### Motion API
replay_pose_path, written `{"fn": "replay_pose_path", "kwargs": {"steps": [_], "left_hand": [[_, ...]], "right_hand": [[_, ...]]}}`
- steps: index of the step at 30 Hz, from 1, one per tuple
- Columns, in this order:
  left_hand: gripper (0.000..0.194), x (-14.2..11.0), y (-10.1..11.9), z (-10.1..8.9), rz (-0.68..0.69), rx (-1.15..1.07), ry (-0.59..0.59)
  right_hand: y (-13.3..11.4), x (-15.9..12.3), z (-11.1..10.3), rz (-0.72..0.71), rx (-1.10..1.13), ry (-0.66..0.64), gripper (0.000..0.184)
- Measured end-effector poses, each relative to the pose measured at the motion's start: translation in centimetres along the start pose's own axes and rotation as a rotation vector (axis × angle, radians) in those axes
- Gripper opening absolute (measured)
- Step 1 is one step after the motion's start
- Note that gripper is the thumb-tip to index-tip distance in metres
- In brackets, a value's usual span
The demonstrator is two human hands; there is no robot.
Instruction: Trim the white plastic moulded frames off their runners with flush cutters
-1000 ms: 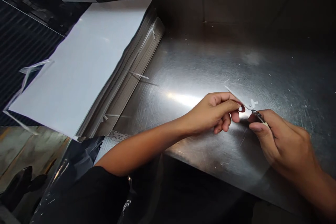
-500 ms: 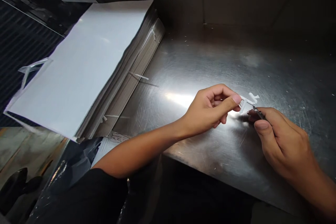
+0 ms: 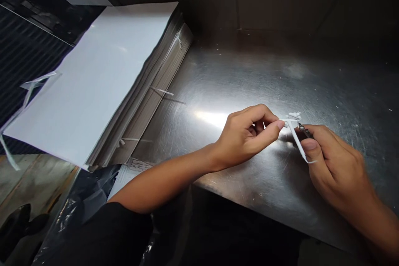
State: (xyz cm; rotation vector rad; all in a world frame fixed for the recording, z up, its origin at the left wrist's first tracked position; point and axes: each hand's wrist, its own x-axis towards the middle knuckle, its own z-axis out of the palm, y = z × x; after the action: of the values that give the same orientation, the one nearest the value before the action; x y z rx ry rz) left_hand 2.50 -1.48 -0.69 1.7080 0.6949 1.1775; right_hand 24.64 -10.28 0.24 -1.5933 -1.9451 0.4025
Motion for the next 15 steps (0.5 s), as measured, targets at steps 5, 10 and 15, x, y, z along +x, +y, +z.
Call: {"fn": "replay_pose_path", "kwargs": {"steps": [5,10,15], "left_hand": [[0.019,0.2,-0.6,0.0,0.255,0.176,0.031],[0.019,0.3,-1.2,-0.2,0.403,0.312,0.031],[0.023,0.3,-1.2,-0.5,0.402,0.339,-0.009]], "right_hand": [[-0.1,0.1,0.1,-0.022,-0.023,-0.008,0.044],[0.0,0.1,0.3,-0.019,-0.018,-0.011,0.046],[0.3,0.2,0.4,-0.020,0.012,-0.023,0.045]]}}
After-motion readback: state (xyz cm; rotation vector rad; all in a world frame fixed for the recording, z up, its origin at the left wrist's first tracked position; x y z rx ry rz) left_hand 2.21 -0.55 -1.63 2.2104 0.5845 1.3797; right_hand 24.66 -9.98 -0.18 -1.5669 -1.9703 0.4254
